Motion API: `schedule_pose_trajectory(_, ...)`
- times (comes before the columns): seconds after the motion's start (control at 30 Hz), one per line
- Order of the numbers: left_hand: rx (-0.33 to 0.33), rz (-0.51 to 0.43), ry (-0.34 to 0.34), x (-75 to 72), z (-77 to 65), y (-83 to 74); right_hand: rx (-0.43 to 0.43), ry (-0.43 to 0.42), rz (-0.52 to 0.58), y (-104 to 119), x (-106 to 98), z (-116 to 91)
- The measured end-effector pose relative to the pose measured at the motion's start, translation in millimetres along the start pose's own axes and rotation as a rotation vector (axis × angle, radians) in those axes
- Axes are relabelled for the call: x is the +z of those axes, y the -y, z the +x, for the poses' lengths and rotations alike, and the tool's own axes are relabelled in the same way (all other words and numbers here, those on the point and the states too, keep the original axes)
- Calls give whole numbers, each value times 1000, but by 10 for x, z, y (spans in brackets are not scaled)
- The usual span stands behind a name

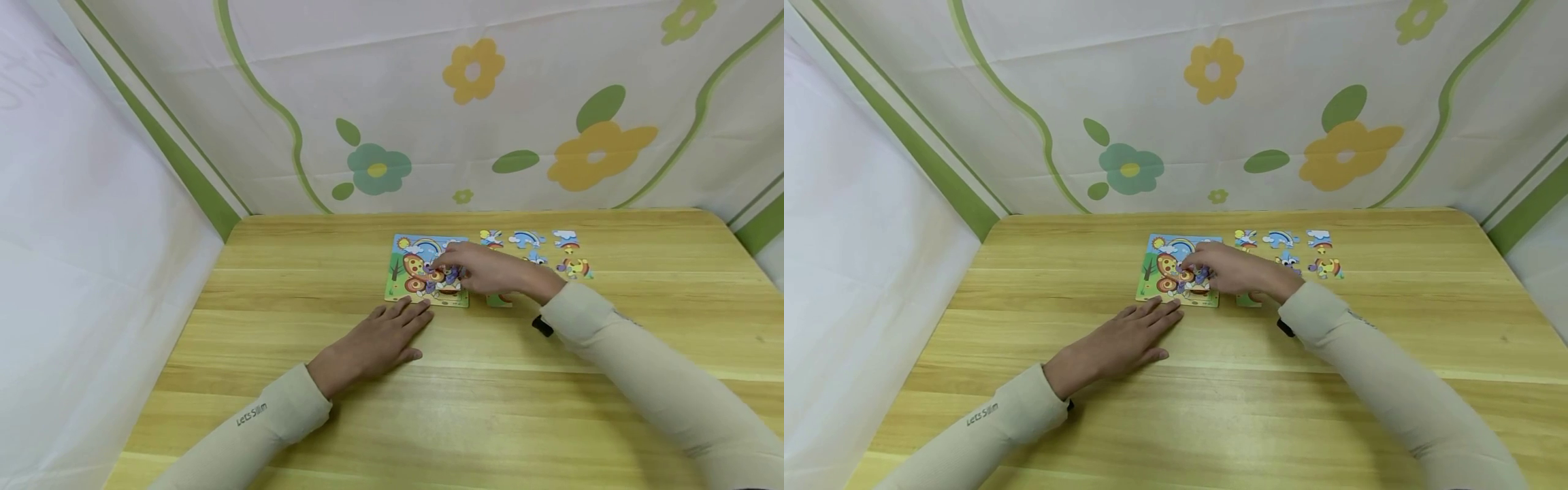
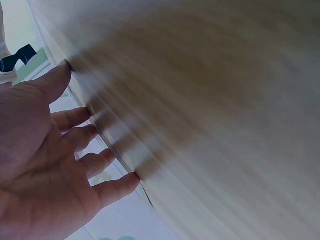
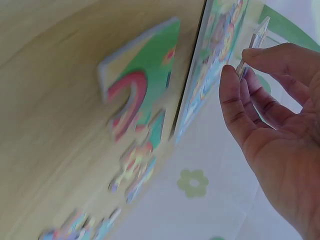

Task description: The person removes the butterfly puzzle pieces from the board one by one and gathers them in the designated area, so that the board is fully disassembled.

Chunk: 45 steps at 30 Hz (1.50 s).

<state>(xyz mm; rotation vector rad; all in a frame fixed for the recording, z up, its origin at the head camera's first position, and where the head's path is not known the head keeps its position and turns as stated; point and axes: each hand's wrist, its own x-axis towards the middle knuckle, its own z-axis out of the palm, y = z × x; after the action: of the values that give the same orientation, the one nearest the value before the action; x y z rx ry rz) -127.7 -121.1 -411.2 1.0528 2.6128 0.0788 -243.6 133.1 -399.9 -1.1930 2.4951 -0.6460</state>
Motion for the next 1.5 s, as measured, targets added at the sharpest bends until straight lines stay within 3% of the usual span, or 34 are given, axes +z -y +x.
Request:
schedule_pose_trajectory(0.47,7,3,-10,-16,-4,-6,66,-59,-24,-200,-215,-467)
schedule_pose_trajectory(0.7,7,3,-5,-12,-3,-7,115,-74,23,-248,-281,-688)
schedule_pose_trajectory(0.93,-1,3,0,-6,-4,-9,95,-126,-23,-336,-288,-863)
schedule_pose_trajectory(1.5,-9,4,6,11,-1,-6,139,-128,3,-509,-208,-1174)
